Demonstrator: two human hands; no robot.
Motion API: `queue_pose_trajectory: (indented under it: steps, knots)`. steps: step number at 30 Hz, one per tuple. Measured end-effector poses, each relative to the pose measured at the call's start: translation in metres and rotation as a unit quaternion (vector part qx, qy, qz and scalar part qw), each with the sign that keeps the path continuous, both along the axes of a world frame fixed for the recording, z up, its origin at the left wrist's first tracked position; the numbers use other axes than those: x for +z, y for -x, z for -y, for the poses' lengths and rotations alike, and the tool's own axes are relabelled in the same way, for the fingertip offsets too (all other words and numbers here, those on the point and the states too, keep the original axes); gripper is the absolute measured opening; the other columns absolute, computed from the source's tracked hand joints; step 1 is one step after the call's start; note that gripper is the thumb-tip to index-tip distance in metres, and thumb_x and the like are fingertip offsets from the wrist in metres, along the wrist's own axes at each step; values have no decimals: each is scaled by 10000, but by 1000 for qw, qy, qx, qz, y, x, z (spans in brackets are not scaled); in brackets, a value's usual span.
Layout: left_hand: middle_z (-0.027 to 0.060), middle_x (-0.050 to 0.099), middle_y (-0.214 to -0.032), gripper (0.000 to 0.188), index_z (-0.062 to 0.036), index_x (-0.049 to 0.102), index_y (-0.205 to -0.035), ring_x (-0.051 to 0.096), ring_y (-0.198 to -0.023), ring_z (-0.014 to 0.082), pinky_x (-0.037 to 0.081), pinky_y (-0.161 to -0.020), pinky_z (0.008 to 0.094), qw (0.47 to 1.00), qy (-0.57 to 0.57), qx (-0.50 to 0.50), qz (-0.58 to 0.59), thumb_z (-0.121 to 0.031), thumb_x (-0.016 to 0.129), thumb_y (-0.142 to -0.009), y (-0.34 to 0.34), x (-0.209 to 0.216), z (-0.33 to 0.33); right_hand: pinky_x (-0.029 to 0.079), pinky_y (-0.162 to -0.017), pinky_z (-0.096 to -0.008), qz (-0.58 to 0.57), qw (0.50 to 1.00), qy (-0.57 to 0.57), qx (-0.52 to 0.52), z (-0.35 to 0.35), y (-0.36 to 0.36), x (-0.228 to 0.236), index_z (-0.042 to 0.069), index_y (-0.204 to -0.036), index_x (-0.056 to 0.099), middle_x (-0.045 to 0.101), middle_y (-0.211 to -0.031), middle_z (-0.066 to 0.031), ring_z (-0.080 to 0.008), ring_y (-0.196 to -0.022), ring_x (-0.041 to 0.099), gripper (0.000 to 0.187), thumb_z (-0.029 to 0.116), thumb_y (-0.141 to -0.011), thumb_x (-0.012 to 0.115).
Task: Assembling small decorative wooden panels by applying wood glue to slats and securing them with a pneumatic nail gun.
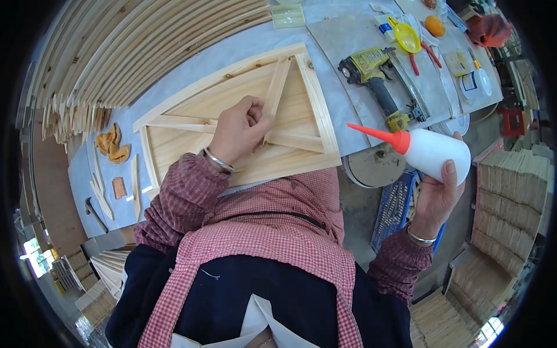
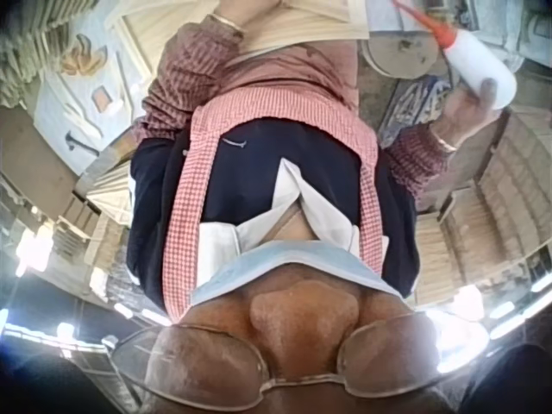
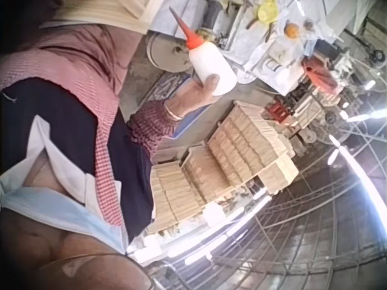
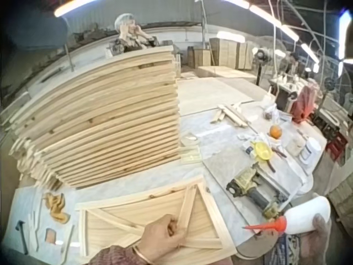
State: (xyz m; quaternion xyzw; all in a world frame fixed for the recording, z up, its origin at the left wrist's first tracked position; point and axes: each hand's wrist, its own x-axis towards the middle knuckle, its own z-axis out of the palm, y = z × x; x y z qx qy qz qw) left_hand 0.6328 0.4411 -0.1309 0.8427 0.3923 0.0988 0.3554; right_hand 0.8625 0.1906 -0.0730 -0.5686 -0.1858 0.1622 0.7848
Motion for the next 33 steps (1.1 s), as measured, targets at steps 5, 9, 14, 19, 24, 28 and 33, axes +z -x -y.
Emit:
queue_pose_trajectory:
  steps: [5, 9, 14, 19, 24, 28, 33]
  knots:
    - [121, 617, -899, 291, 27, 512, -1070, 601, -783, 204, 494, -704, 324, 821, 495, 93, 270, -171, 475, -860, 16, 6, -9, 417, -959, -435, -88, 994, -54, 19, 5, -4, -2, -64, -1310, 325, 459, -1250, -170, -290, -1147, 489, 568, 161, -844, 558]
    - [112, 607, -899, 285, 58, 520, -1050, 604, -784, 193, 504, -733, 325, 721, 582, 79, 369, -136, 403, -877, 23, 8, -14, 415, -959, -450, -92, 994, -45, 22, 3, -2, -6, -58, -1331, 283, 427, -1282, -183, -310, -1178, 461, 588, 183, -860, 539]
    - [123, 605, -907, 305, 68, 508, -1084, 607, -772, 201, 510, -725, 321, 738, 566, 83, 359, -124, 395, -876, 19, 6, -18, 416, -958, -453, -95, 995, -38, 20, 3, -3, -9, -57, -1335, 272, 424, -1277, -194, -316, -1174, 463, 593, 178, -860, 537]
    - [113, 616, -860, 289, 36, 540, -1086, 609, -713, 194, 502, -676, 295, 832, 482, 118, 248, -109, 401, -878, 10, 10, -24, 421, -961, -447, -113, 992, -49, 16, 3, -6, -14, -68, -1308, 321, 449, -1271, -167, -284, -1151, 488, 572, 163, -842, 562]
    - [113, 628, -792, 271, -5, 579, -1075, 609, -673, 204, 484, -633, 304, 956, 253, 72, 131, -119, 422, -885, 8, -11, -32, 429, -953, -437, -118, 992, -48, 20, 1, -10, -17, -70, -1313, 310, 452, -1262, -179, -278, -1141, 495, 584, 166, -843, 564]
    - [121, 622, -730, 246, -23, 603, -1034, 600, -658, 247, 469, -630, 338, 996, 22, 27, 77, -159, 470, -876, 4, -7, -33, 431, -949, -429, -107, 993, -45, -1, -5, -8, -17, -71, -1316, 304, 463, -1241, -190, -272, -1130, 504, 590, 168, -843, 563]
    - [129, 583, -768, 268, -11, 597, -1004, 576, -689, 298, 462, -653, 364, 994, 5, 27, 102, -210, 565, -828, 4, -11, -29, 435, -941, -416, -117, 992, -39, 17, -5, -11, -21, -72, -1316, 305, 484, -1214, -190, -266, -1118, 512, 592, 169, -841, 563]
